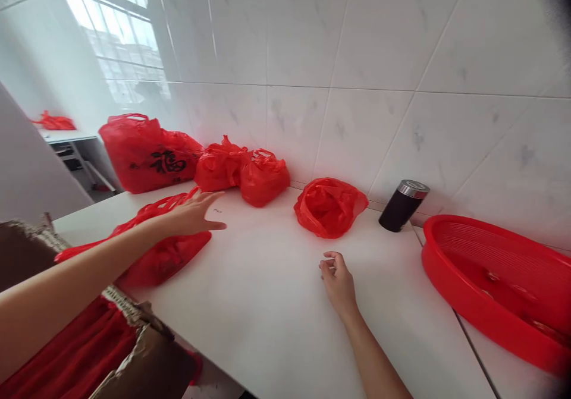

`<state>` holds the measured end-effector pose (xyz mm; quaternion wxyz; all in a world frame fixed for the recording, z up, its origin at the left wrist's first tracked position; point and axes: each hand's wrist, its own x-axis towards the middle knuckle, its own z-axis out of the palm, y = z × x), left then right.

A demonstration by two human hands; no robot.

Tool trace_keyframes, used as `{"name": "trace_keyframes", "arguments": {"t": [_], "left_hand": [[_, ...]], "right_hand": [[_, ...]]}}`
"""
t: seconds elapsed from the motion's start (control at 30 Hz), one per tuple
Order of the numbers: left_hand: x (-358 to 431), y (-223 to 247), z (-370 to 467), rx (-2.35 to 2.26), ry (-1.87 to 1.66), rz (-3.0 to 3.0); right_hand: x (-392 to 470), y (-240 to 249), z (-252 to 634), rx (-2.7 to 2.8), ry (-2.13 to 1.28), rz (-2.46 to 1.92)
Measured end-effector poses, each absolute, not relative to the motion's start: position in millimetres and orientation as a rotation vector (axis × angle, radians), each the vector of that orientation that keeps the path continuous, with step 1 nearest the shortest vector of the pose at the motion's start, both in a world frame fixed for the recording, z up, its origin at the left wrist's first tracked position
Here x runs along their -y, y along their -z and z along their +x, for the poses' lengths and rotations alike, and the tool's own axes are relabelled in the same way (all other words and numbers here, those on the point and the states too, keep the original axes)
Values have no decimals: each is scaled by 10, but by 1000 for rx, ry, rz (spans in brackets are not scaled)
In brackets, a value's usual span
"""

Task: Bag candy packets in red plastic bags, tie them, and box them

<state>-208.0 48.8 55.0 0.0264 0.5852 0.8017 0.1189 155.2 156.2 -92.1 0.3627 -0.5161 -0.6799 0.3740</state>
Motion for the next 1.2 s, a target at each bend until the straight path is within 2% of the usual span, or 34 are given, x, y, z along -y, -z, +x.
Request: {"name": "trace_keyframes", "arguments": {"t": [0.1, 0.23, 0.33, 0.43, 0.53, 0.63, 0.73, 0.83, 0.97, 1.07, 1.13, 1.2], "left_hand": [[-1017, -484, -1540, -2165, -385, 1960], [-1703, -264, -1009, -2107, -571, 1965], [-2101, -160, -722, -2164, -793, 2014], [-2419, -90, -459, -2134, -921, 2261], [-2747, 34, -248, -2082, -715, 2615], [-3073, 225, -152, -2126, -397, 2628], [-3304, 396, -177, -2213, -318, 2518], [-3399, 468, -250, -2305, -294, 2423], [-3367, 369, -310, -2381, -324, 2374], [-3202, 83, -275, -2408, -398, 2348], [-2963, -205, -175, -2395, -625, 2306], [-2595, -492, 15, -2302, -1048, 2221]], "right_hand": [[-1777, 715, 1563, 1766, -873, -1248], [-2239, 299, 1583, 1825, -617, -1155], [-2616, 64, 1543, 1911, -328, -1297], [-2946, 48, 1473, 1992, -91, -1515], [-3172, 239, 1445, 2074, -213, -1606], [-3266, 439, 1531, 2124, -355, -1576], [-3213, 428, 1740, 1876, -376, -1335], [-3027, 165, 2002, 1445, -387, -979], [-2702, -278, 2290, 1184, -340, -813], [-2486, -483, 2418, 1139, -397, -764], [-2353, -558, 2471, 1163, -466, -764], [-2218, -606, 2501, 1173, -472, -793]]}}
